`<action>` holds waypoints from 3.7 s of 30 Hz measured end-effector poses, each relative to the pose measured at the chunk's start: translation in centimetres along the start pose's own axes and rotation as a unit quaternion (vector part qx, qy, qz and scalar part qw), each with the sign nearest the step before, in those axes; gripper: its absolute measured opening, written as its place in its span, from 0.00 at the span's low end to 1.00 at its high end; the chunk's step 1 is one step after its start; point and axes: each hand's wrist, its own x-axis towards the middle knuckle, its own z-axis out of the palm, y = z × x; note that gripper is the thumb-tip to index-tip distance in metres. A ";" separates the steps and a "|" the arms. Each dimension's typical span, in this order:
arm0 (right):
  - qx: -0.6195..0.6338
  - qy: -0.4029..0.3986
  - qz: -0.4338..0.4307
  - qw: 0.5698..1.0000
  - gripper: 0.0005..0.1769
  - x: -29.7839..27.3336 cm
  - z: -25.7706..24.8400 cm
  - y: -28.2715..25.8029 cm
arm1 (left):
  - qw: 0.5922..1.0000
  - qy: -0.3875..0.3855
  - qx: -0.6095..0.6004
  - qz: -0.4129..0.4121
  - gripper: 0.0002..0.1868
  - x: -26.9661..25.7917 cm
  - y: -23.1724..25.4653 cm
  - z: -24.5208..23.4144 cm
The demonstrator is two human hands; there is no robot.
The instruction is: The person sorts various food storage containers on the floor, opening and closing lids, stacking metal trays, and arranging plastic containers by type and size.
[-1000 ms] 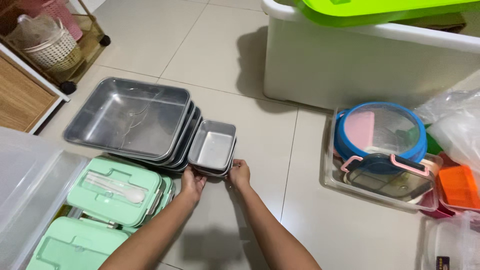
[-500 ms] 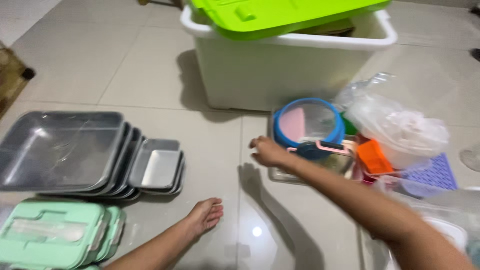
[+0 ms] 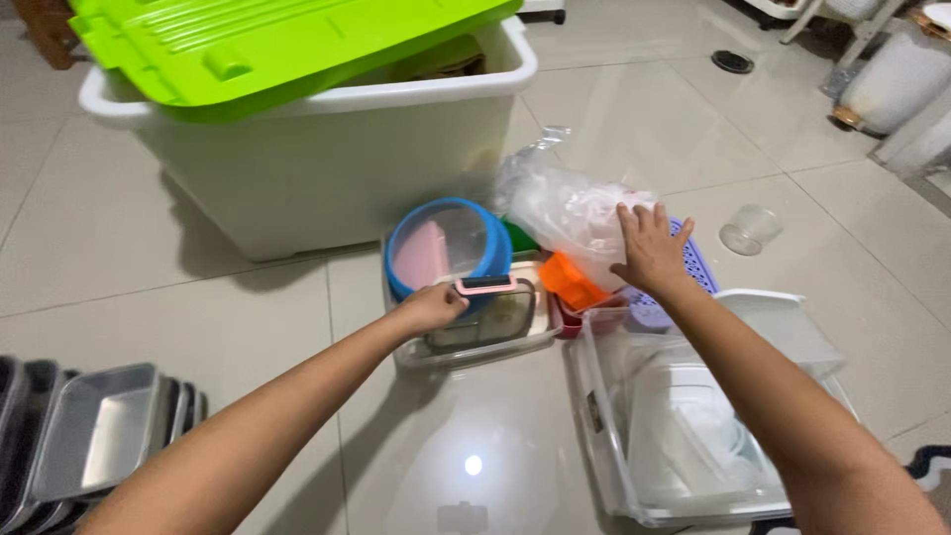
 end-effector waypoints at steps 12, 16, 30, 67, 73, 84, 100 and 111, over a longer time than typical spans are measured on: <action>0.099 -0.050 0.049 0.993 0.52 4.5 0.5 1.4 | 0.981 0.028 0.192 -0.032 0.32 -3.6 9.2 1.9; 0.117 -0.018 0.044 0.992 0.19 4.8 3.5 1.9 | 0.978 0.019 0.206 -0.023 0.34 -3.4 8.5 2.6; 0.498 0.447 0.288 0.685 0.09 7.7 5.0 18.4 | 0.989 0.011 0.130 -0.069 0.34 -3.1 7.7 1.3; 0.120 -0.113 -0.050 0.985 0.48 -0.7 6.6 -8.7 | 0.998 -0.005 0.067 0.009 0.30 -5.0 6.5 -1.0; 0.149 0.067 0.025 0.986 0.36 -0.8 2.3 -9.0 | 1.000 -0.005 -0.013 0.013 0.30 -7.7 5.3 -2.8; 0.261 0.355 -0.415 0.796 0.43 -7.0 -9.5 -24.4 | 0.764 0.140 -0.614 -0.138 0.43 -16.4 6.0 -8.9; 0.596 -0.445 -0.047 0.666 0.47 -18.2 -7.7 -52.2 | 0.801 0.244 -0.485 -0.251 0.33 -49.7 -16.2 -7.8; 0.635 -0.610 -0.018 0.474 0.30 -25.2 -4.8 -60.5 | 0.808 0.273 -0.422 -0.308 0.33 -57.8 -28.5 2.9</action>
